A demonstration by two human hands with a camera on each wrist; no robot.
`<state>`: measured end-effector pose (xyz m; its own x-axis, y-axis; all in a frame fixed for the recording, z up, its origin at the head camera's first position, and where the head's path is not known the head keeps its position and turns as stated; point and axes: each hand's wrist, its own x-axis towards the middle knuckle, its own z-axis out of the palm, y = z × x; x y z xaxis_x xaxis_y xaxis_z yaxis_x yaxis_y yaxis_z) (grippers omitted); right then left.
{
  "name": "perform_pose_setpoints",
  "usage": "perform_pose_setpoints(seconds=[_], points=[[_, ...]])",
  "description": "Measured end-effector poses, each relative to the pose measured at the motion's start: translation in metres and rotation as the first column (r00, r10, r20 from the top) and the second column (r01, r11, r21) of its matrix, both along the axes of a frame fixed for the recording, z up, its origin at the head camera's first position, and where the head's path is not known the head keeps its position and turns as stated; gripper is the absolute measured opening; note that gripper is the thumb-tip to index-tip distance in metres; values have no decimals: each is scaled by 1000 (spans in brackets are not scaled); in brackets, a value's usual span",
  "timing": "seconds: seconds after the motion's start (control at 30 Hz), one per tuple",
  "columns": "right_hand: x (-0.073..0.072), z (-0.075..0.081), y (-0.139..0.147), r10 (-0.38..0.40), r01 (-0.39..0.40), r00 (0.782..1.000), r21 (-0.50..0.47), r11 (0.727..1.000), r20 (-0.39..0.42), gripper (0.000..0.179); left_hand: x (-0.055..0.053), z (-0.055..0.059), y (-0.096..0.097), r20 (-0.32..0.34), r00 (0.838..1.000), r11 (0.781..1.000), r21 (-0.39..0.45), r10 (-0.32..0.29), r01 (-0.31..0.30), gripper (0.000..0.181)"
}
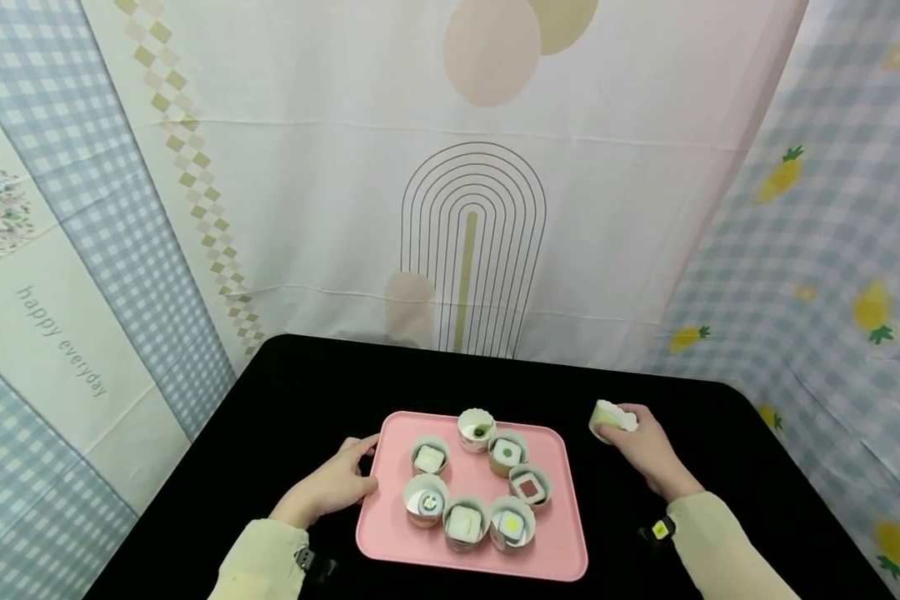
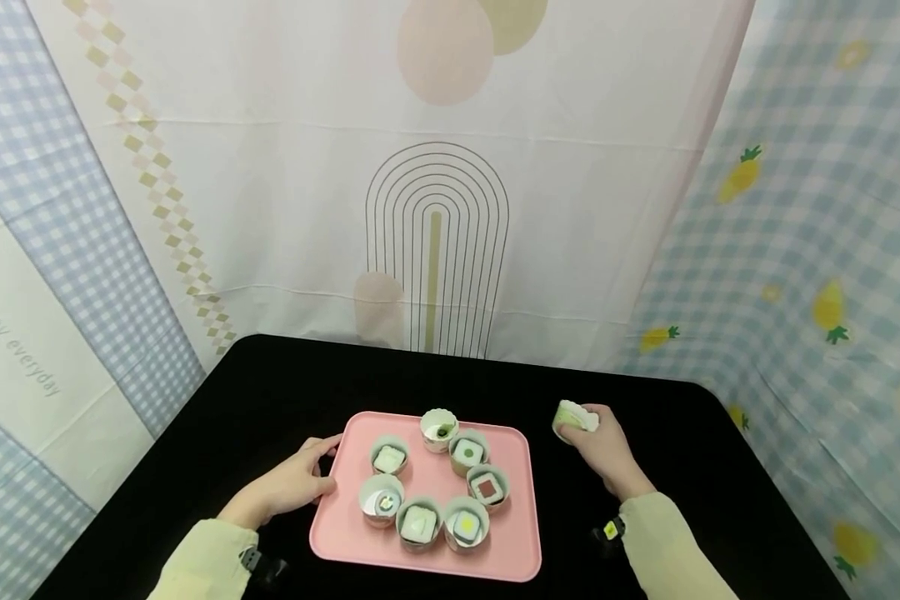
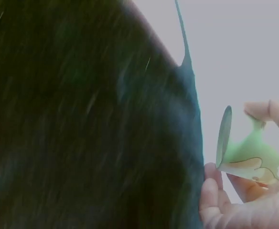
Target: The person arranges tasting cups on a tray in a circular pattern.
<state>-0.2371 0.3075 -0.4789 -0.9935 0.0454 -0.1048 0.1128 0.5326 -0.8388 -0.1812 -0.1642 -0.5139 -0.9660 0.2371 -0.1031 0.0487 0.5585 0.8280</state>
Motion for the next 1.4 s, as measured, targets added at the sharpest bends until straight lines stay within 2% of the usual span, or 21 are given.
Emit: perform_pose_setpoints(seconds=[0.23, 0.4, 0.63, 0.73, 1.0, 1.23, 1.4], points=[[-1, 19, -51, 110, -111, 991, -12, 994, -73, 71, -1, -1, -1, -18, 1000, 1000, -12, -7, 7, 77], [-1, 23, -86, 194, -196, 974, -6, 981, -116, 67, -1, 0, -1, -12, 1000, 1000, -15, 1, -1, 77], [3, 26, -126, 268, -271, 954, -1, 963, -136, 63, 0, -2, -1, -9, 1000, 1000, -4, 8, -8, 77], [5, 27, -142, 315, -316, 940, 13, 949, -134, 60, 0, -2, -1, -7, 1000, 1000, 6, 2, -2, 77], [0, 26, -182, 463, -468, 881, -40, 883, -98, 49, 1, -1, 0, -13, 1000, 1000, 19, -13, 13, 77], [-8, 26, -206, 513, -516, 854, -15, 857, -84, 49, 0, 0, -2, -13, 1000, 1000, 7, -12, 12, 77], [-12, 28, -217, 507, -505, 860, 35, 862, -63, 48, -1, 0, -1, -7, 1000, 1000, 9, -14, 14, 78]])
